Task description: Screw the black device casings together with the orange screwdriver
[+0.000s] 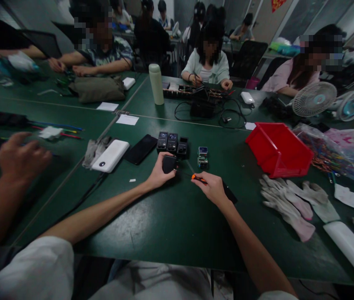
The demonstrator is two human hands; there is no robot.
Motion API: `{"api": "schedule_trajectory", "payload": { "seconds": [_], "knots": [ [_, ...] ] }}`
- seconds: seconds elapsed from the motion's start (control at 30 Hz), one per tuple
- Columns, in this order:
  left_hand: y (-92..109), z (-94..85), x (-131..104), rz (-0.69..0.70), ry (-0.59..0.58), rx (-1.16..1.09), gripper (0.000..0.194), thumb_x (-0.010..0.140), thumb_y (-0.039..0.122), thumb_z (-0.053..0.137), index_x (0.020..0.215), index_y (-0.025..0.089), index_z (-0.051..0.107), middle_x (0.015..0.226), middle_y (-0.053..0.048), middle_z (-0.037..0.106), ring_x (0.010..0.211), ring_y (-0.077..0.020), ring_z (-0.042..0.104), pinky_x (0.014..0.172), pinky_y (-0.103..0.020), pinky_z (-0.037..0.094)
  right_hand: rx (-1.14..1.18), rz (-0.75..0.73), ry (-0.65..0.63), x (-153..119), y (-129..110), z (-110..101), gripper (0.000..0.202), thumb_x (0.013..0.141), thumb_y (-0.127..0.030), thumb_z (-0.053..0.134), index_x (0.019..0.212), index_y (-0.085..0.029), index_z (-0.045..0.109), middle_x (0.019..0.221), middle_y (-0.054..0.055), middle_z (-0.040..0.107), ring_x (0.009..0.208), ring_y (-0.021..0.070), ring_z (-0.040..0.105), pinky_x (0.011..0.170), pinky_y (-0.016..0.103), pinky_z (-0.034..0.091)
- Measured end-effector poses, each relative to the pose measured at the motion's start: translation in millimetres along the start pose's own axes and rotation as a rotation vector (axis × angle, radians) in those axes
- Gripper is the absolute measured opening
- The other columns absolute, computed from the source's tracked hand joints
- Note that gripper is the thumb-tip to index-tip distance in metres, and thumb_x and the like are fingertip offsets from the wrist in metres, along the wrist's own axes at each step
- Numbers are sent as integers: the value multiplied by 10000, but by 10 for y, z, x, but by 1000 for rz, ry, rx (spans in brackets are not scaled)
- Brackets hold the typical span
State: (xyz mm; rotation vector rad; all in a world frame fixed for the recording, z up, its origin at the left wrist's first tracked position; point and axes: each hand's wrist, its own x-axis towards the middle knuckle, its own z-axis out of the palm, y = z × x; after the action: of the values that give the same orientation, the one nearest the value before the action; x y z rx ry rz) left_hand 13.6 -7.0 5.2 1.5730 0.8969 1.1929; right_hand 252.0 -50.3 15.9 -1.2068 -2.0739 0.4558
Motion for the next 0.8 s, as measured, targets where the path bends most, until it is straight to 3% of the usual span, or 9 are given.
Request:
{"api": "schedule_trajectory", "payload": {
  "seconds": [0.1,0.2,0.3,0.4,0.47,0.57,0.7,0.8],
  "knots": [
    [-9,3,0,-2,2,4,538,714,169,635,1179,219,369,890,3,568,792,-138,597,738,-285,482,98,112,-19,20,-21,-2,209,843,-379,649,932,-195,694,927,64,721,807,212,668,754,354,521],
    [-21,7,-1,-3,1,4,537,713,167,636,1176,218,369,897,4,559,796,-135,598,736,-278,478,286,283,-83,54,-51,-12,231,830,-410,653,845,-180,669,736,24,677,648,158,622,611,284,484],
    [-26,8,-2,10,-6,-1,540,702,159,644,1168,219,377,920,0,551,797,-133,597,730,-273,477,506,443,-215,80,-52,-20,285,840,-452,626,815,-168,621,574,-25,574,437,85,461,414,215,327],
    [-21,5,-2,12,-21,-13,538,701,152,642,1166,222,381,931,0,547,798,-129,597,726,-267,476,579,505,-267,86,-34,-7,305,845,-471,611,811,-168,600,559,-34,558,380,58,367,365,200,220],
    [-15,4,-1,9,-26,-16,536,704,152,637,1168,222,378,934,-1,547,804,-130,600,729,-267,477,523,474,-220,79,-30,9,287,839,-456,625,817,-170,615,593,-19,585,427,78,445,400,207,306],
    [-11,5,-2,6,-23,-14,532,709,158,634,1169,220,377,938,-3,548,802,-128,602,727,-266,478,312,315,-76,56,-41,28,255,796,-410,693,890,-175,657,754,29,659,640,148,607,590,270,480],
    [-12,7,-6,1,-22,-8,528,717,161,635,1173,221,377,931,-1,547,803,-128,603,730,-265,478,24,48,9,12,-34,19,228,822,-338,681,980,-175,663,902,73,689,808,204,652,746,337,523],
    [-12,4,-5,1,-29,-11,535,717,157,640,1177,223,375,938,-3,544,813,-132,606,739,-269,481,-103,-44,16,-11,-2,5,189,863,-321,636,968,-170,676,913,94,702,833,222,657,760,360,528]
  ]
}}
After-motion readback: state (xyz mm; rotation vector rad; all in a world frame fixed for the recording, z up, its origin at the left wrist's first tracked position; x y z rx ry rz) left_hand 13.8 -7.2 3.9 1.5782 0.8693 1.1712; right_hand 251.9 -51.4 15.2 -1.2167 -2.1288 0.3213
